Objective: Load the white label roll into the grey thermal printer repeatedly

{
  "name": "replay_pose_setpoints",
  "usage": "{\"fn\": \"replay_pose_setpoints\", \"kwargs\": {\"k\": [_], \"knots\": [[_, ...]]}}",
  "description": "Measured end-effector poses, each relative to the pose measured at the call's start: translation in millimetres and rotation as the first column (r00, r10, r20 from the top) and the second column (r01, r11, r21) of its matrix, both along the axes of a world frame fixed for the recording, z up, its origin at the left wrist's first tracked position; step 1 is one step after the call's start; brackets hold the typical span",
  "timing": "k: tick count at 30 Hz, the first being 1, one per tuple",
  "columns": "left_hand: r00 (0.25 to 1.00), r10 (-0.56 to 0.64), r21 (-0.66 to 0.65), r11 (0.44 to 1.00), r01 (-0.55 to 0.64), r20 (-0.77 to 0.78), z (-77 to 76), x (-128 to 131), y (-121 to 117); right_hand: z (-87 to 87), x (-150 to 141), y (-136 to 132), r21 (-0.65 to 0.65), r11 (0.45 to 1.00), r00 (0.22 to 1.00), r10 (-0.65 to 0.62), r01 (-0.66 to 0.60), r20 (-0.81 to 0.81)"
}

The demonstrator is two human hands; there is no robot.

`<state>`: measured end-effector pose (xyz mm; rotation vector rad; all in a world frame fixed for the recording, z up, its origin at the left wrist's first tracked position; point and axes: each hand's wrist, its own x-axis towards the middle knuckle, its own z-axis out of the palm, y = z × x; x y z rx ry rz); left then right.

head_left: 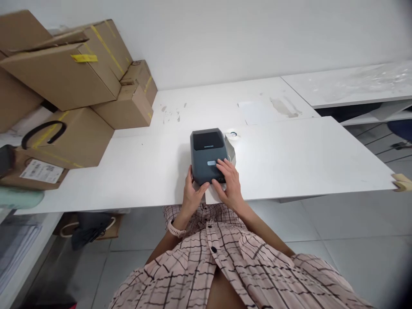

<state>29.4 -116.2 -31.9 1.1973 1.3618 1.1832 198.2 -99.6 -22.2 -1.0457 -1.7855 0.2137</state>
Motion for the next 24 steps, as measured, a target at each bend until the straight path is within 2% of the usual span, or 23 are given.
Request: {"fn": "replay_pose_setpoints", "kwargs": {"k": [2, 5, 7, 9, 12, 16, 21, 24], "knots": [[1.000, -0.003, 0.013, 1.000, 0.003, -0.011, -0.5, 0, -1, -6.8, 2, -11, -0.057, 0.998, 0.996, -0.036, 0.031, -0.076], [0.999, -0.013, 0.078, 0.997, 0.016, -0.040, 1.5, 1, -2, -10.2, 3, -21, -0.259, 0.964, 0.970, -0.122, 0.066, -0.209], [0.997, -0.026, 0.128, 0.991, 0.035, -0.070, 5.2, 3, -4, -9.0, 3, -23, -0.368, 0.929, 0.950, -0.140, 0.029, -0.278], [0.994, -0.026, 0.154, 0.987, 0.042, -0.105, 9.3, 4, -5, -5.2, 3, -20, -0.395, 0.919, 0.941, -0.119, -0.017, -0.316], [0.995, 0.010, 0.152, 0.988, 0.005, -0.096, 11.8, 4, 1, 7.2, 4, -7, -0.305, 0.952, 0.946, -0.087, -0.014, -0.312], [0.996, 0.076, 0.079, 0.994, -0.072, -0.042, 7.2, -2, 26, 34.0, 10, 31, -0.157, 0.987, 0.965, -0.059, 0.018, -0.257], [0.989, 0.030, -0.079, 0.996, -0.041, -0.141, 10.9, -13, 69, 65.4, 13, 89, -0.024, 1.000, 0.989, 0.011, -0.014, -0.146], [0.974, 0.021, -0.086, 0.995, -0.041, -0.225, 19.1, -14, 92, 76.2, 11, 122, 0.014, 0.999, 0.995, 0.040, -0.039, -0.088]]}}
